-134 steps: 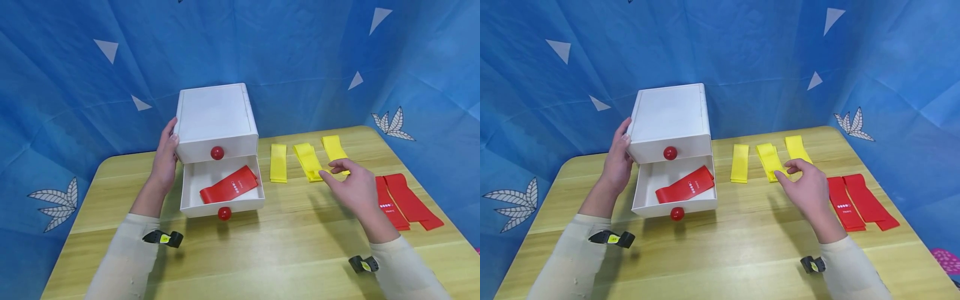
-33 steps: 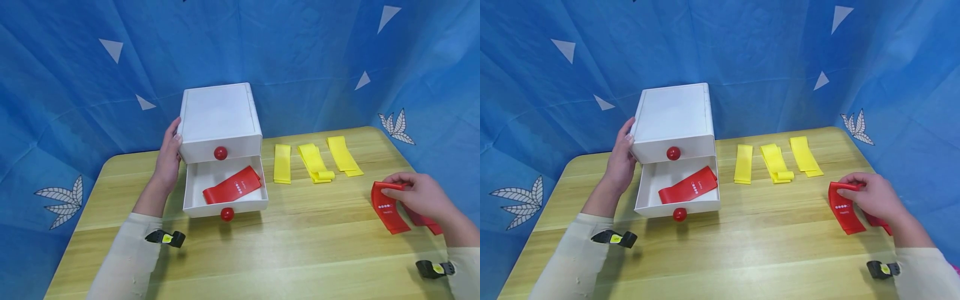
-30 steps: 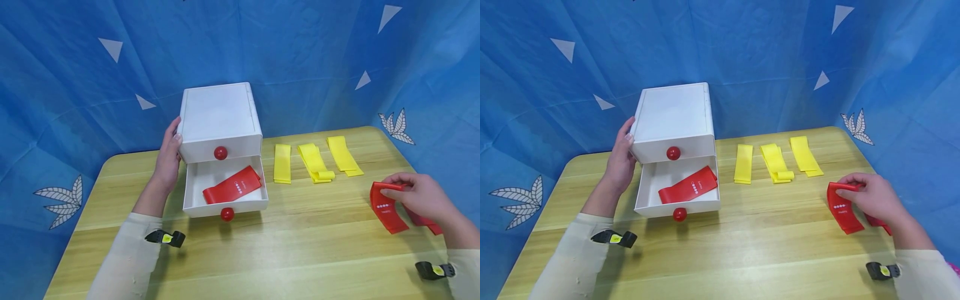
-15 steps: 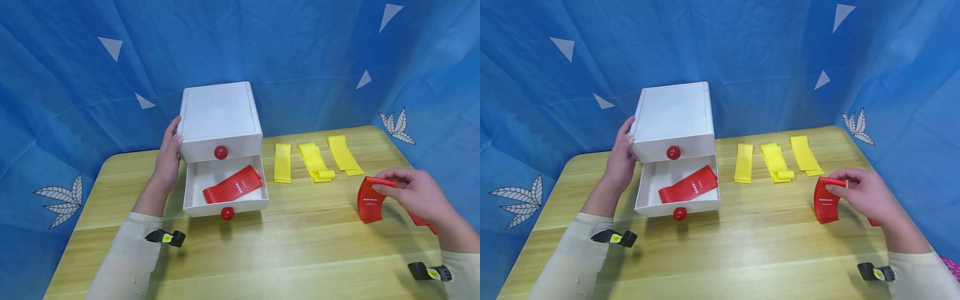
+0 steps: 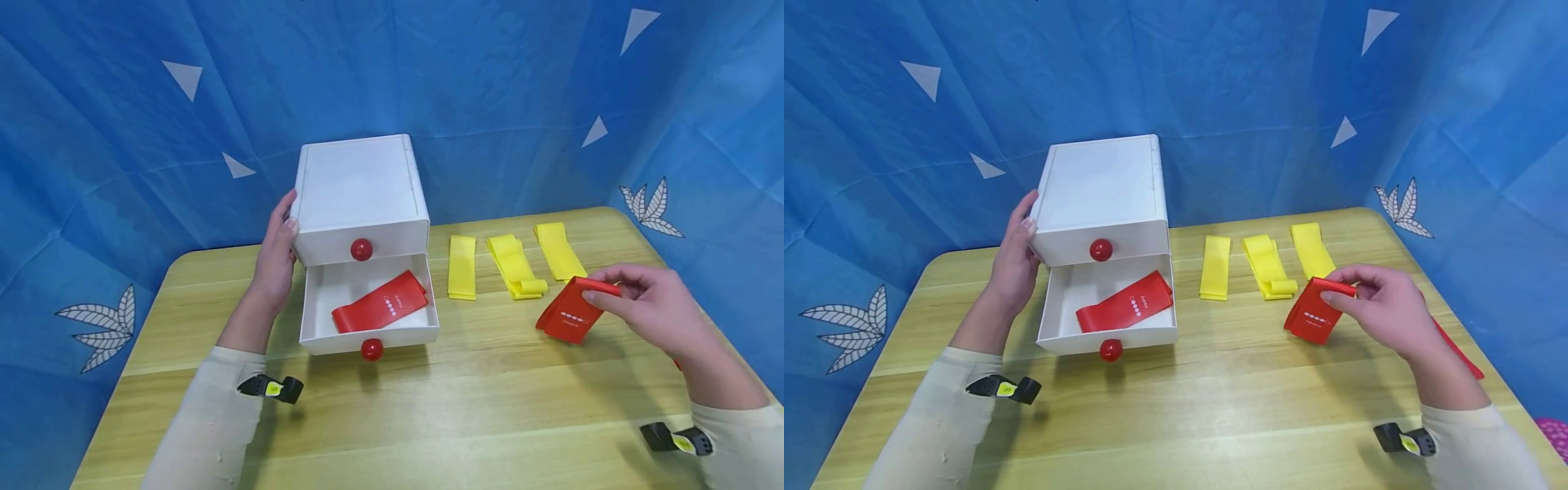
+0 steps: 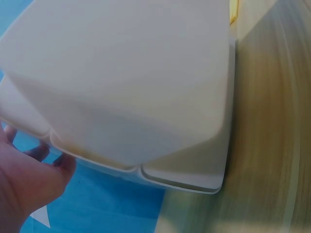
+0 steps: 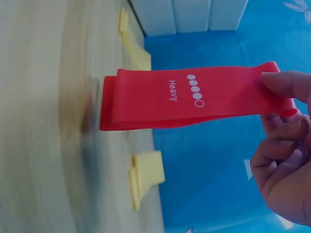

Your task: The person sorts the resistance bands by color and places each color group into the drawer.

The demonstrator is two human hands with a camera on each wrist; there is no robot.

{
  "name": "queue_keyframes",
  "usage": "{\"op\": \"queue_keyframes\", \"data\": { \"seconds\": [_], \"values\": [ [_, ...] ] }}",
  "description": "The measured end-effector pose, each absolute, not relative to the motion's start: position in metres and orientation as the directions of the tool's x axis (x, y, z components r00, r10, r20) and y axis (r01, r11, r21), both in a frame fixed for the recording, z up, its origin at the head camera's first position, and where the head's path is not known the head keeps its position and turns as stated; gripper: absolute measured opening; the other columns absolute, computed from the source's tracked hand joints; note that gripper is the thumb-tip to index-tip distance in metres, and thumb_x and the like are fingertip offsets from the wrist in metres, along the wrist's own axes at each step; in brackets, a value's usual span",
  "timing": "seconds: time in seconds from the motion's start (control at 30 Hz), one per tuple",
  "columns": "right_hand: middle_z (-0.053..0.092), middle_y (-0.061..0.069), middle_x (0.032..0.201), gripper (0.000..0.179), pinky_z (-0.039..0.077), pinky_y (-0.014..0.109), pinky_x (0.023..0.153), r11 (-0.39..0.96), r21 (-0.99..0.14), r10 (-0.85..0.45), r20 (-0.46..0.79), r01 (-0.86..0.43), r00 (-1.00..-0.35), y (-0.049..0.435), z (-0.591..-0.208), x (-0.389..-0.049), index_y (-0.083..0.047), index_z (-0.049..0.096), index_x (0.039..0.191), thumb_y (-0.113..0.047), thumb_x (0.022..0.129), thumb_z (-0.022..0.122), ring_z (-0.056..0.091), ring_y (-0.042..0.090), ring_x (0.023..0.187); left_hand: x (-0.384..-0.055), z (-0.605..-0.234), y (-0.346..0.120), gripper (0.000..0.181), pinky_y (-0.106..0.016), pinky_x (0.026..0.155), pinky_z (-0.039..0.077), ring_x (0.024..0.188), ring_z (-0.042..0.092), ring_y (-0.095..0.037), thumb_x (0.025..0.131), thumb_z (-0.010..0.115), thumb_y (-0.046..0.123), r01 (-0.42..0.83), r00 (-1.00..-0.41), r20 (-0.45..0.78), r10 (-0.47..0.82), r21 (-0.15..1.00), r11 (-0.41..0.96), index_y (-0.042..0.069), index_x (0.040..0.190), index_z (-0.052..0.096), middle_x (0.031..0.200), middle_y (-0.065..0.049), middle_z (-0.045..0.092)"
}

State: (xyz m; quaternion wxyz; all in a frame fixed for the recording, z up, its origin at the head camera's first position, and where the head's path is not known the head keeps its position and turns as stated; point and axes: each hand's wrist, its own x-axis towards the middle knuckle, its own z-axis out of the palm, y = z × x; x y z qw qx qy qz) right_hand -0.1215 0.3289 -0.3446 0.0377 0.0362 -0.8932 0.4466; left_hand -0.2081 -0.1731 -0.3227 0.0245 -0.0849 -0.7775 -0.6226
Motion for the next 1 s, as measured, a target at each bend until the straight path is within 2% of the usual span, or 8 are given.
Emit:
{"op": "queue_keyframes", "data": {
  "seconds": [0.3,0.5,0.63,0.87,1.0],
  "values": [
    [0.071,-0.008,0.087,0.02,0.051,0.025,0.058,0.529,-0.841,0.007,0.14,-0.116,-0.99,0.303,-0.335,-0.131,-0.001,0.068,0.11,-0.008,0.092,0.073,0.065,0.012,0.074,-0.207,-0.323,-0.173,0.056,-0.064,0.111,0.021,0.144,0.02,-0.025,0.106,0.033,0.047,0.171,-0.983,0.153,0.1,0.962,0.212,0.039,0.159,0.016,0.161,0.007,0.017],
    [0.072,-0.006,0.09,0.019,0.053,0.023,0.061,0.435,-0.888,0.012,0.174,-0.151,-0.985,0.283,-0.325,-0.137,-0.003,0.07,0.11,-0.006,0.091,0.073,0.067,0.014,0.075,-0.207,-0.323,-0.173,0.057,-0.064,0.111,0.02,0.145,0.02,-0.025,0.105,0.034,0.048,0.162,-0.985,0.144,0.094,0.962,0.219,0.04,0.158,0.017,0.161,0.008,0.017],
    [0.071,-0.005,0.095,0.022,0.055,0.023,0.063,0.37,-0.919,0.067,0.175,-0.138,-0.982,0.27,-0.319,-0.14,-0.003,0.071,0.111,-0.009,0.091,0.074,0.066,0.014,0.079,-0.207,-0.322,-0.173,0.056,-0.064,0.111,0.02,0.145,0.02,-0.026,0.105,0.033,0.047,0.157,-0.986,0.14,0.089,0.963,0.22,0.039,0.159,0.016,0.161,0.008,0.016],
    [0.066,0.007,0.105,0.021,0.056,0.022,0.066,0.055,-0.982,0.092,0.184,-0.179,-0.979,0.248,-0.308,-0.146,-0.003,0.073,0.108,-0.001,0.088,0.074,0.06,0.019,0.091,-0.206,-0.321,-0.172,0.056,-0.063,0.111,0.021,0.145,0.02,-0.026,0.105,0.033,0.047,0.152,-0.987,0.137,0.085,0.963,0.221,0.039,0.159,0.017,0.161,0.007,0.017],
    [0.066,0.009,0.104,0.02,0.053,0.02,0.06,-0.025,-0.977,0.081,0.211,-0.213,-0.974,0.236,-0.3,-0.148,-0.004,0.074,0.107,-0.001,0.087,0.074,0.059,0.02,0.087,-0.207,-0.322,-0.171,0.056,-0.063,0.111,0.021,0.145,0.02,-0.025,0.105,0.033,0.046,0.157,-0.986,0.141,0.087,0.963,0.217,0.039,0.159,0.017,0.161,0.008,0.017]
  ]
}}
